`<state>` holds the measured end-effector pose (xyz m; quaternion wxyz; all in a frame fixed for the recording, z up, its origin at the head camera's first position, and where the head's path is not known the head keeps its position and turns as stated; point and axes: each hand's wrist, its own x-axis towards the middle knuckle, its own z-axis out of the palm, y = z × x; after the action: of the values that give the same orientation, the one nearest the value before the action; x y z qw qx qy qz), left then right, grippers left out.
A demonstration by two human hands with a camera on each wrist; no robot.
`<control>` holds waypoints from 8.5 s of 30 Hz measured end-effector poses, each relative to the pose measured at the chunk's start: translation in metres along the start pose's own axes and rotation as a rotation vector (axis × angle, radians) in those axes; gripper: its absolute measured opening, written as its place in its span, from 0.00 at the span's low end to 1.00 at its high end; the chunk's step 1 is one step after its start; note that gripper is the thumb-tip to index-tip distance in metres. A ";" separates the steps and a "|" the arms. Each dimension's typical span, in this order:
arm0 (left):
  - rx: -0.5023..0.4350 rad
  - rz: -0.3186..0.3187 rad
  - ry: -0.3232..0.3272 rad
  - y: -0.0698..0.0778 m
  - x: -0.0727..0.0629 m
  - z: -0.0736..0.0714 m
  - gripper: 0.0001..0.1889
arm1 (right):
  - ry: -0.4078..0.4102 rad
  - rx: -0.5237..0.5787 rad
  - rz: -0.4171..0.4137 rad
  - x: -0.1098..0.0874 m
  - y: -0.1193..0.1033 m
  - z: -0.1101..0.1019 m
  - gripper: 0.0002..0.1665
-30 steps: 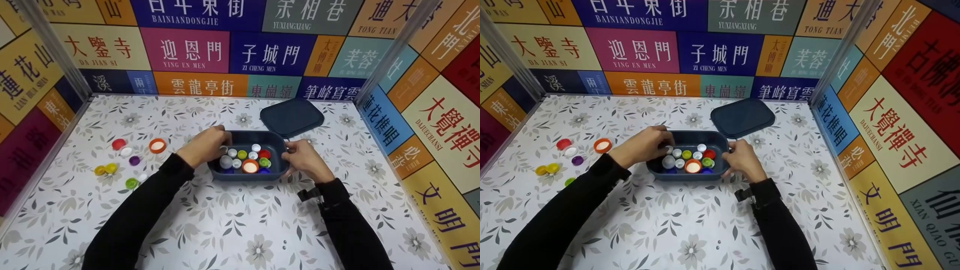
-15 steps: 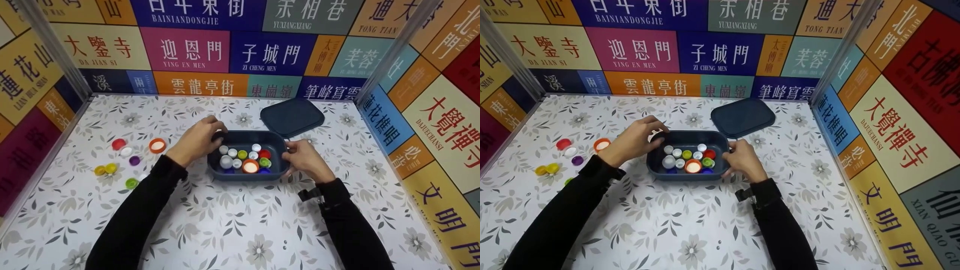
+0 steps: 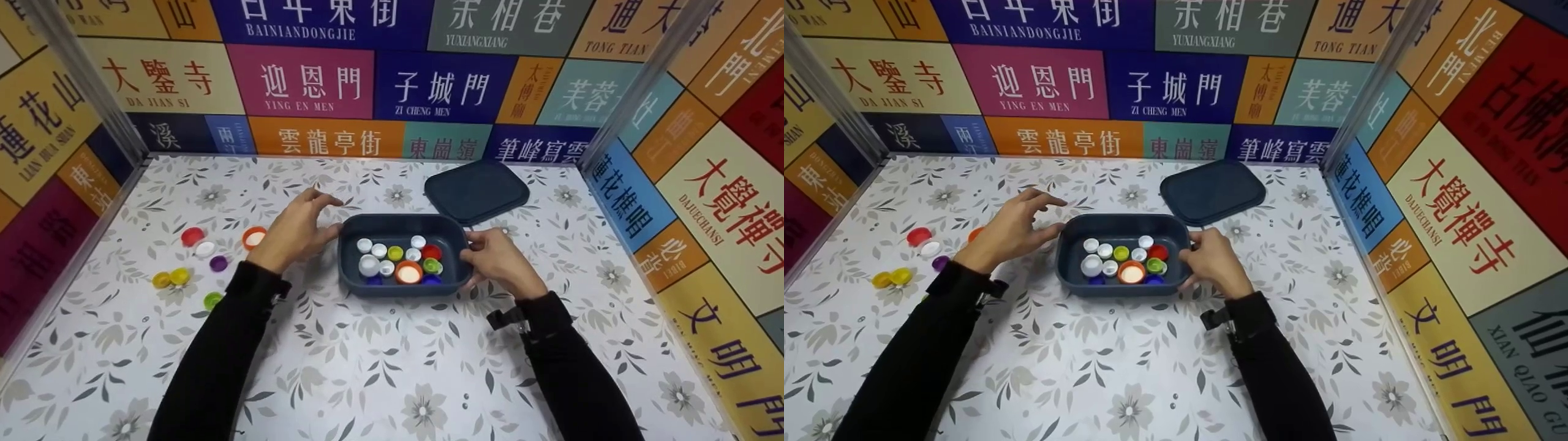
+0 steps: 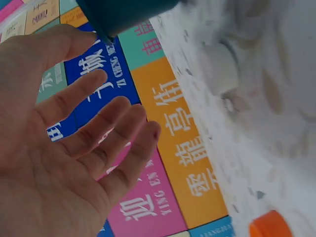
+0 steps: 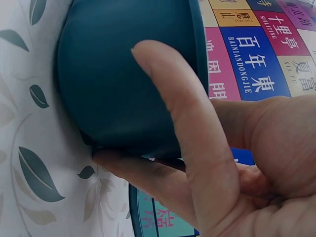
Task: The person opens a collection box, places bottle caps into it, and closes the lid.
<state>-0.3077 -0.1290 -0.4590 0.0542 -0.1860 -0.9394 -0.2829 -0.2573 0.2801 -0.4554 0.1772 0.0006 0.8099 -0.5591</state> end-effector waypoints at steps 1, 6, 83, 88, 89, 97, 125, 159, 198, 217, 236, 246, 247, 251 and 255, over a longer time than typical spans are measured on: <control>-0.004 -0.013 -0.007 -0.003 -0.001 0.000 0.26 | -0.001 0.001 0.003 0.000 0.000 0.000 0.33; -0.014 -0.059 -0.051 -0.015 -0.005 -0.002 0.28 | 0.005 0.011 0.007 0.001 -0.001 0.000 0.33; 0.123 0.288 -0.093 0.064 -0.024 0.019 0.15 | 0.006 -0.019 0.006 0.001 -0.002 0.001 0.34; 0.177 0.280 -0.122 0.066 -0.020 0.025 0.16 | 0.011 -0.029 0.010 0.001 -0.002 0.002 0.34; 0.188 0.285 -0.124 0.067 -0.020 0.026 0.16 | 0.014 -0.031 0.011 0.001 -0.002 0.002 0.34; 0.260 0.272 -0.157 0.068 -0.018 0.030 0.16 | 0.011 -0.034 0.021 0.002 -0.002 0.001 0.35; 0.160 0.296 -0.018 0.062 -0.020 0.019 0.15 | 0.008 -0.020 0.034 0.002 -0.001 0.002 0.36; 0.101 -0.285 -0.141 -0.062 -0.028 -0.049 0.43 | 0.024 -0.055 0.019 0.001 -0.001 0.003 0.37; 0.088 -0.166 -0.203 -0.079 -0.027 -0.050 0.19 | 0.008 -0.046 0.013 0.002 -0.003 0.004 0.36; 0.094 0.140 0.040 0.004 -0.024 -0.047 0.23 | 0.015 -0.055 -0.001 0.002 -0.002 0.003 0.36; 0.121 0.267 -0.013 0.056 -0.020 -0.008 0.21 | 0.011 -0.040 -0.020 0.001 -0.001 0.003 0.34; 0.159 0.259 -0.149 0.071 -0.014 0.024 0.19 | 0.010 -0.038 -0.009 0.001 -0.002 0.001 0.34; 0.165 0.261 -0.153 0.071 -0.013 0.027 0.18 | 0.012 -0.037 -0.011 0.001 -0.002 0.001 0.34; 0.177 0.256 -0.154 0.072 -0.010 0.035 0.16 | 0.021 -0.036 -0.015 0.000 -0.002 0.000 0.35; 0.182 0.249 -0.151 0.070 -0.010 0.041 0.16 | 0.023 -0.045 -0.008 0.000 -0.002 0.001 0.35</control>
<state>-0.2715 -0.0551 -0.4597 0.0349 -0.3158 -0.9323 -0.1728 -0.2576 0.2781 -0.4537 0.1655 0.0000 0.8243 -0.5413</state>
